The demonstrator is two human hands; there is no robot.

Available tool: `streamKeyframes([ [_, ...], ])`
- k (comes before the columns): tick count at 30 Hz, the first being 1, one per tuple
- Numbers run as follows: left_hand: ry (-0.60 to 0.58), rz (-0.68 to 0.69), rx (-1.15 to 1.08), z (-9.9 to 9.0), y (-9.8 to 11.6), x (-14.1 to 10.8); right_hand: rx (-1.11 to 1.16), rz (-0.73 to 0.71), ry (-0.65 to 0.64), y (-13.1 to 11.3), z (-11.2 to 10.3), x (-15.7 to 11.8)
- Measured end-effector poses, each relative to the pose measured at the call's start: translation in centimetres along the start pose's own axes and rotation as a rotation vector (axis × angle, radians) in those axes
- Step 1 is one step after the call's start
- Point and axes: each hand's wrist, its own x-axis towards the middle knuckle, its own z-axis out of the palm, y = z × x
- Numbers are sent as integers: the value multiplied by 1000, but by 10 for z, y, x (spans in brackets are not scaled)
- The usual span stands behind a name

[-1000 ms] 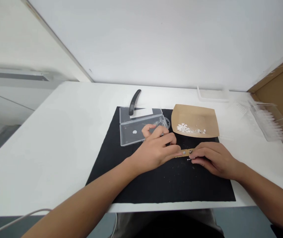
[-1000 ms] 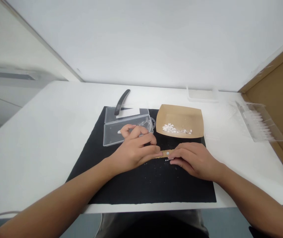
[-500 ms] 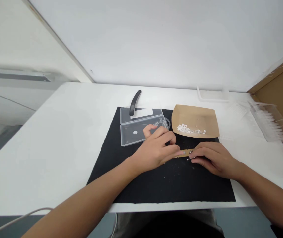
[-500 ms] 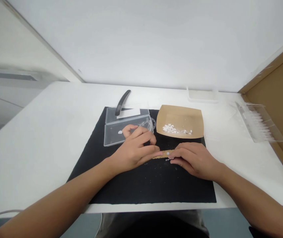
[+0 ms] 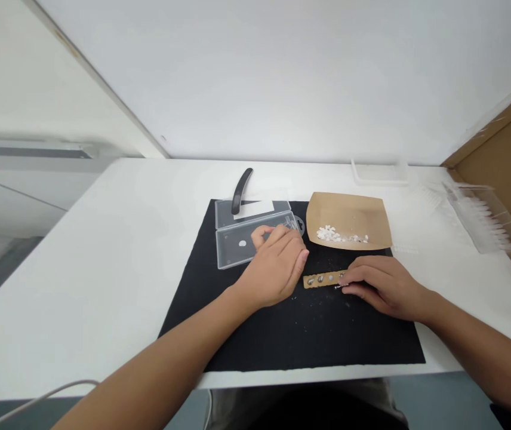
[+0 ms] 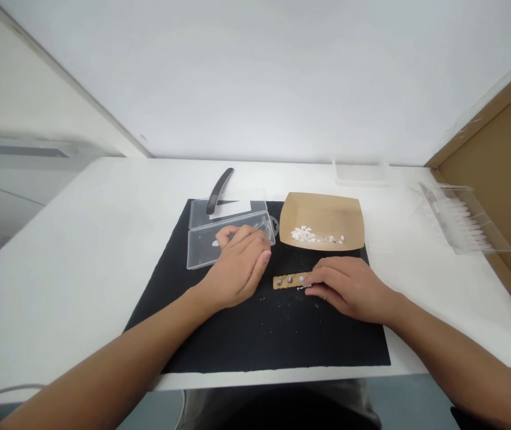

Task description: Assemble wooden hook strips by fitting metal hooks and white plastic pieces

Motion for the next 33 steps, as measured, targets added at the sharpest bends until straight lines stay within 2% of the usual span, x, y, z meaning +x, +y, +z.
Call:
streamKeyframes([
  [4, 26, -45, 29, 3, 0, 0, -11, -7, 7, 1, 1, 0],
  [8, 110, -90, 27, 6, 2, 1, -46, -4, 19, 1, 1, 0],
  [12, 149, -71, 100, 11, 0, 3, -55, 30, 23, 2, 0, 1],
  [18, 120, -116, 158, 16, -12, 6, -59, 19, 19, 1, 0, 2],
  [25, 231, -59, 177, 16, -15, 10, -80, 4, 33, 1, 0, 3],
  [33, 286, -93, 174, 14, -12, 9, -78, -1, 37, 2, 0, 4],
])
